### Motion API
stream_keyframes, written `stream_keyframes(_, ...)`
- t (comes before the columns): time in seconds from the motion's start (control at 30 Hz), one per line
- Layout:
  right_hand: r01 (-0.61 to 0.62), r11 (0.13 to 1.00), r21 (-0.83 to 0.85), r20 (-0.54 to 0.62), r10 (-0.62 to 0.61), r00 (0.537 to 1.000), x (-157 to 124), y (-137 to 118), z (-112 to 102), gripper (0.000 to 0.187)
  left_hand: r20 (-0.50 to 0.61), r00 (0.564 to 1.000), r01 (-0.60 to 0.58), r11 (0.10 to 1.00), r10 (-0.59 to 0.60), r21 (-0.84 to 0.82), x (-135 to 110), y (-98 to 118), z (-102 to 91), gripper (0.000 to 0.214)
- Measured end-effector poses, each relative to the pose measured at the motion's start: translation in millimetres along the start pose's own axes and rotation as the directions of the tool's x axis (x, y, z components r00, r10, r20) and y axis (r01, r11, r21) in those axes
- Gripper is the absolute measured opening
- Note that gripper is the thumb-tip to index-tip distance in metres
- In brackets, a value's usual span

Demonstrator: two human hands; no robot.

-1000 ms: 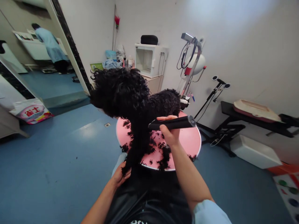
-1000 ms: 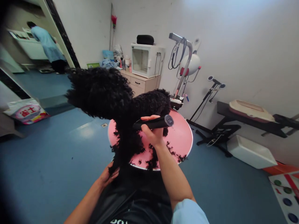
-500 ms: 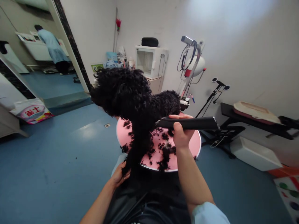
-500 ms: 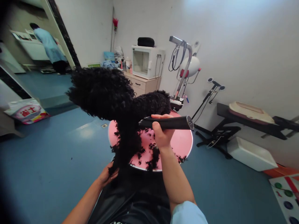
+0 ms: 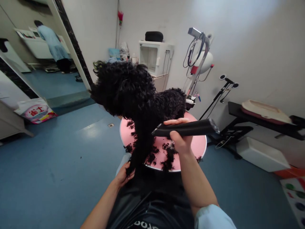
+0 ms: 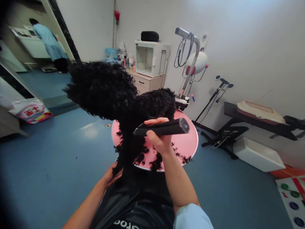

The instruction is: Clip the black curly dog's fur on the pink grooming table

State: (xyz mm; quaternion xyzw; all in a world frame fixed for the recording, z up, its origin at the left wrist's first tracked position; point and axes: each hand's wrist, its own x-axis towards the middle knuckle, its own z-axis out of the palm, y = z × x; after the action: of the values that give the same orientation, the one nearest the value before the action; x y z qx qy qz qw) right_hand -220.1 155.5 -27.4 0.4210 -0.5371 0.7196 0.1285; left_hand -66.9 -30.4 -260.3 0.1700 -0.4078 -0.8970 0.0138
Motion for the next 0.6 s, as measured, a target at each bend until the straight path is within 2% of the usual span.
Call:
stream_keyframes(0.1,-0.085,0.992,-0.098,0.114,0.096,0.989,-9.4,15.2,12.5,0.029,-0.005,1.0,-0.004,1.0,0.004,0.001,-3.5,-0.5,3.1,0.056)
stream_keyframes(0.2,-0.134,0.979,-0.151,0.175,0.16,0.971,-21.3,35.4,16.0,0.03,0.017,1.0,-0.008,1.0,0.007,0.002,-6.5,-1.6,4.6,0.056)
stream_keyframes(0.3,-0.167,0.963,-0.211,0.265,0.221,0.939,-29.4,41.1,6.7,0.031,0.002,1.0,0.002,1.0,-0.002,-0.004,-7.6,-2.4,4.1,0.056)
stream_keyframes(0.4,-0.175,0.952,-0.249,0.408,0.267,0.873,-30.4,30.8,-8.3,0.03,0.002,1.0,-0.004,1.0,0.004,0.004,-7.3,-1.5,3.4,0.055)
stream_keyframes(0.43,-0.182,0.959,-0.219,0.417,0.261,0.871,-29.5,26.2,-12.5,0.029,0.008,1.0,-0.007,1.0,0.007,0.008,-7.1,-0.8,3.4,0.056)
stream_keyframes(0.47,-0.188,0.968,-0.164,0.387,0.239,0.891,-28.4,22.3,-15.3,0.028,0.015,1.0,-0.01,1.0,0.01,0.013,-6.9,-0.1,3.7,0.057)
stream_keyframes(0.53,-0.177,0.984,-0.033,0.225,0.18,0.958,-26.2,18.3,-15.9,0.024,0.024,1.0,-0.007,1.0,0.006,0.023,-6.6,0.9,4.8,0.056)
stream_keyframes(0.6,-0.152,0.988,0.032,0.076,0.149,0.986,-25.3,21.5,-10.0,0.023,0.022,1.0,0.004,0.999,-0.005,0.034,-6.6,1.0,6.3,0.055)
